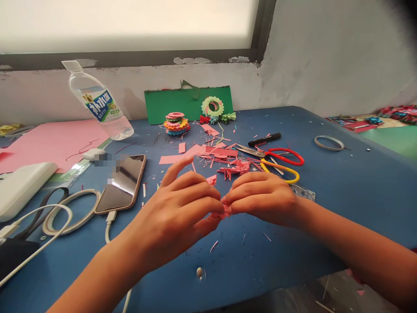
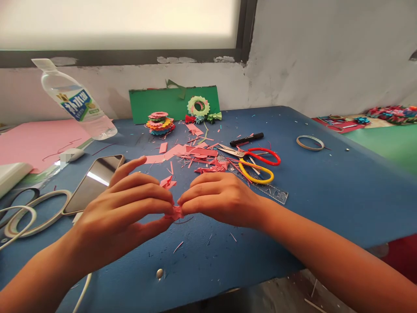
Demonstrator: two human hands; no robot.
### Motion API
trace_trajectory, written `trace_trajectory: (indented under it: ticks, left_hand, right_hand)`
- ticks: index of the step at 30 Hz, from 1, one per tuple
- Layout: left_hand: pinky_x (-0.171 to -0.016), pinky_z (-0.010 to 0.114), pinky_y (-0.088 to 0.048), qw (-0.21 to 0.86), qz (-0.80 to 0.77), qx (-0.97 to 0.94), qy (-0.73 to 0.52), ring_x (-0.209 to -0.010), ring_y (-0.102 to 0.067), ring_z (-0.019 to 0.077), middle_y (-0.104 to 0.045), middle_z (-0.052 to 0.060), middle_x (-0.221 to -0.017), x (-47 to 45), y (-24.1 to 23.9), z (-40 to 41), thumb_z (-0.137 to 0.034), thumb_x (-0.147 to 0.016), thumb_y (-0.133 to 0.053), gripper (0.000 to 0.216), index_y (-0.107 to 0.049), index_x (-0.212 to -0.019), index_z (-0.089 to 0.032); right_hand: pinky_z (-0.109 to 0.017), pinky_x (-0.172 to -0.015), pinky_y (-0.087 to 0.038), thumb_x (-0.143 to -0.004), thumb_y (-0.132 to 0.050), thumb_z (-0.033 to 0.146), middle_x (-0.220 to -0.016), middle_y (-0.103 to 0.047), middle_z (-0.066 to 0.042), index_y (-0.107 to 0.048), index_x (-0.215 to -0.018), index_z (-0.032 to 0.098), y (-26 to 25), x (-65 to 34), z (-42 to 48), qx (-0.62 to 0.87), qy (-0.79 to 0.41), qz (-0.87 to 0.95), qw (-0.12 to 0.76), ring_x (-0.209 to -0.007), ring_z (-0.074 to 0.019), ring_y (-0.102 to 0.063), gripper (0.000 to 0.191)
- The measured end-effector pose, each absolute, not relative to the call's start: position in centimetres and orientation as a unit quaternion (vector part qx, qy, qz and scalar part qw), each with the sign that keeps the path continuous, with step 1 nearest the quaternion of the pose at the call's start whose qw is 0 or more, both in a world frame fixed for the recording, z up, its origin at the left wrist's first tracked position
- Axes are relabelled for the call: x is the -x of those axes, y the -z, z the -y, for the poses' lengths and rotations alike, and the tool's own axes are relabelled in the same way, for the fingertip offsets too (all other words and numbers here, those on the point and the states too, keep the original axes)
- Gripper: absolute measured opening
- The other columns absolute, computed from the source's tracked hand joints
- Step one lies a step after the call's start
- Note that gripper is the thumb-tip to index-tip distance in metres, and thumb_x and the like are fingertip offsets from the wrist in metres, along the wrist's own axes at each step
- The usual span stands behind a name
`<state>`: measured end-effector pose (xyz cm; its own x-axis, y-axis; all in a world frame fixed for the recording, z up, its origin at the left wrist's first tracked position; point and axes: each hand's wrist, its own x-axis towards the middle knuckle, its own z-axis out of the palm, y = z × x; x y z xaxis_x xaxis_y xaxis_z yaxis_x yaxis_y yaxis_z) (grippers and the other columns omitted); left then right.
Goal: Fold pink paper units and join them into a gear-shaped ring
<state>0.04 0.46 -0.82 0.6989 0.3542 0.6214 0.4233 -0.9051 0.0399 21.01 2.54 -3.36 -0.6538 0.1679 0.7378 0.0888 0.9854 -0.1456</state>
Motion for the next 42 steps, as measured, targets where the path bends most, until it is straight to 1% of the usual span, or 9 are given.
trace_trajectory:
  ticks: [7,19,26,29,32,34,36,39,42]
  left_hand:
    - [-0.103,0.039,-0.028,0.025,0.231,0.911,0.34,-0.072,-0.056,0.0098,-0.066,-0.007,-0.072,-0.3,0.6,-0.3,-0.018,-0.078,-0.063,0.006,-0.062,-0.077,-0.024]
    - [-0.102,0.039,-0.031,0.041,0.236,0.905,0.352,-0.07,-0.056,0.0097,-0.067,-0.007,-0.073,-0.3,0.7,-0.2,-0.015,-0.076,-0.065,0.008,-0.06,-0.075,-0.021]
    - [-0.1,0.037,-0.033,0.029,0.238,0.899,0.367,-0.069,-0.056,0.0096,-0.067,-0.007,-0.072,-0.4,0.5,-0.2,-0.014,-0.074,-0.066,0.01,-0.059,-0.073,-0.021]
    - [-0.1,0.038,-0.033,0.026,0.242,0.897,0.368,-0.07,-0.057,0.0098,-0.067,-0.007,-0.072,-0.4,0.4,-0.3,-0.014,-0.075,-0.066,0.01,-0.06,-0.074,-0.022]
    - [-0.098,0.037,-0.035,0.032,0.238,0.894,0.378,-0.069,-0.057,0.0098,-0.067,-0.007,-0.072,-0.3,0.3,-0.3,-0.014,-0.074,-0.066,0.011,-0.06,-0.074,-0.023]
    - [-0.096,0.036,-0.036,0.051,0.229,0.89,0.391,-0.068,-0.057,0.0103,-0.067,-0.007,-0.072,-0.3,0.2,-0.2,-0.014,-0.073,-0.067,0.011,-0.06,-0.073,-0.023]
    - [-0.095,0.037,-0.036,0.078,0.225,0.884,0.402,-0.068,-0.056,0.0111,-0.067,-0.006,-0.071,-0.3,0.2,-0.1,-0.015,-0.072,-0.069,0.011,-0.06,-0.073,-0.022]
    - [-0.095,0.036,-0.037,0.12,0.221,0.876,0.413,-0.067,-0.056,0.0111,-0.068,-0.006,-0.07,-0.2,0.3,0.0,-0.012,-0.07,-0.07,0.013,-0.061,-0.072,-0.022]
    - [-0.094,0.035,-0.038,0.151,0.211,0.874,0.412,-0.069,-0.056,0.0112,-0.069,-0.005,-0.072,-0.1,0.7,-0.1,-0.009,-0.069,-0.071,0.015,-0.063,-0.073,-0.021]
  right_hand:
    - [-0.027,-0.075,-0.052,-0.085,-0.053,0.009,-0.085,-0.069,-0.005,-0.063,-0.083,0.012,3.5,-21.0,-2.6,0.075,-0.065,0.901,0.421,-0.08,-0.0129,-0.06,0.011]
    - [-0.029,-0.073,-0.053,-0.084,-0.056,0.01,-0.093,-0.069,-0.005,-0.066,-0.091,0.013,3.1,-21.3,-2.1,0.111,0.065,0.906,0.403,-0.08,-0.0154,-0.061,0.013]
    - [-0.027,-0.071,-0.053,-0.08,-0.06,0.007,-0.094,-0.069,-0.005,-0.065,-0.094,0.012,3.2,-21.1,-1.6,0.125,0.054,0.901,0.411,-0.079,-0.0142,-0.061,0.016]
    - [-0.027,-0.069,-0.053,-0.08,-0.06,0.006,-0.094,-0.069,-0.007,-0.065,-0.095,0.011,3.4,-20.8,-1.7,0.12,0.033,0.893,0.433,-0.078,-0.0147,-0.061,0.017]
    - [-0.027,-0.073,-0.053,-0.078,-0.061,0.006,-0.09,-0.069,-0.008,-0.066,-0.092,0.011,3.2,-20.6,-1.8,0.099,-0.026,0.879,0.467,-0.078,-0.0145,-0.062,0.016]
    - [-0.028,-0.078,-0.052,-0.077,-0.06,0.008,-0.094,-0.068,-0.01,-0.064,-0.094,0.011,2.9,-20.6,-1.6,0.1,-0.107,0.868,0.475,-0.086,-0.016,-0.062,0.017]
    - [-0.028,-0.077,-0.053,-0.077,-0.059,0.01,-0.099,-0.065,-0.011,-0.062,-0.099,0.011,2.7,-20.4,-1.2,0.139,-0.218,0.837,0.483,-0.089,-0.0161,-0.062,0.022]
    - [-0.021,-0.069,-0.055,-0.077,-0.062,0.012,-0.088,-0.065,-0.005,-0.059,-0.099,0.013,2.5,-20.1,-0.5,0.219,-0.379,0.762,0.476,-0.075,-0.0109,-0.063,0.022]
    - [-0.014,-0.06,-0.052,-0.076,-0.065,0.014,-0.071,-0.062,0.002,-0.06,-0.089,0.016,2.6,-19.6,0.0,0.271,-0.475,0.707,0.448,-0.063,-0.006,-0.06,0.014]
